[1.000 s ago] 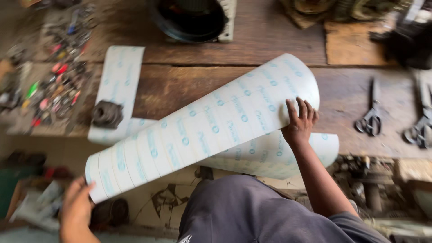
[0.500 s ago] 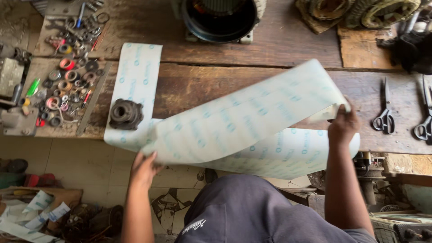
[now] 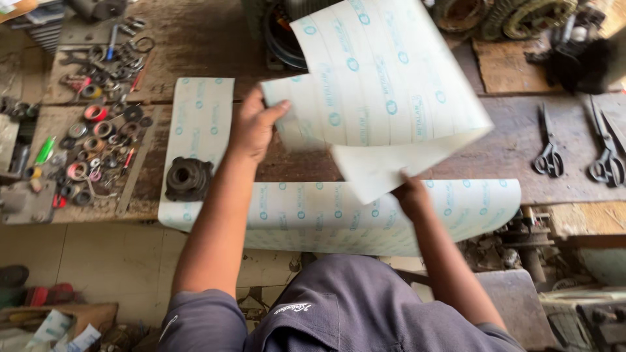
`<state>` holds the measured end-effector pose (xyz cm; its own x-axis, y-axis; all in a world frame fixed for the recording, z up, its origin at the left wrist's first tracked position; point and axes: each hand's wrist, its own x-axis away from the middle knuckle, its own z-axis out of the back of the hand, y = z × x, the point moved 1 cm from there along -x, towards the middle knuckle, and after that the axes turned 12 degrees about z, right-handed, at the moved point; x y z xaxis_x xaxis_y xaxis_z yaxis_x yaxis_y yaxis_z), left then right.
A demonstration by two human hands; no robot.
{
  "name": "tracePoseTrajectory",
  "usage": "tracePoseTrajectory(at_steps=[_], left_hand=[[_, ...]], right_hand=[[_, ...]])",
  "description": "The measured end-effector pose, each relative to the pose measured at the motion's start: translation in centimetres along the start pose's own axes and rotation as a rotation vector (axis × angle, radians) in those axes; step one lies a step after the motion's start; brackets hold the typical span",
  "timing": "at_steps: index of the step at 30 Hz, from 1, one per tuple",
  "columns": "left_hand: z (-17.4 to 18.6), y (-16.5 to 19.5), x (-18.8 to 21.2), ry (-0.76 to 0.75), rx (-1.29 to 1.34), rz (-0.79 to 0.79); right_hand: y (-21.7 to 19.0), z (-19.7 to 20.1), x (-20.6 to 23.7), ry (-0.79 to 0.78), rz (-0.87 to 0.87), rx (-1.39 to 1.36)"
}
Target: The person unrolls a long printed paper sheet on a workbench, cuts sections off it with scissors, and repositions the sheet between cuts. They then lay a metal ruler on the paper and mark measurement lines on it with a pencil.
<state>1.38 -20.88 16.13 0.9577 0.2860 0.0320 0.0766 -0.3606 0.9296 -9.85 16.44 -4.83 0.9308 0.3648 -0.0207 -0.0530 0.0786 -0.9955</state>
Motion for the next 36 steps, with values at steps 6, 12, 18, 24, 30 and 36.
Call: tracePoseTrajectory(at_steps=[6,12,18,24,30,36], left_hand=[[-3.6,-6.3,-2.9,0.024,-0.072,0.13],[-3.6,-6.1,-4.5,0.058,-0.152,0.185],[-7.4,-0.3,-4.7,-0.124,-0.779,0.378],[-16.1,5.2,-5.5,-0.168,-1.542,0.215],[-22.4,0.2,-4.9,-0.398,-1.748,0.075],[-17.6,-9.8,2.9,-0.46,-1.136,0.547]], right_hand=[[-1.9,-1.7,5.8,-0.675,-0.365,0.099],[-5.4,7.2,3.5,-0.074,0.101,0.758],[-10.5,15.3,-1.4,-0.21,0.174,0.646],[-16.0,17.6,0.2,-0.157,0.692,1.079],[-18.9,14.1,4.2,-0.365,1.125,0.941],[-18.1,11.0,7.9,-0.744,0.951,0.894]])
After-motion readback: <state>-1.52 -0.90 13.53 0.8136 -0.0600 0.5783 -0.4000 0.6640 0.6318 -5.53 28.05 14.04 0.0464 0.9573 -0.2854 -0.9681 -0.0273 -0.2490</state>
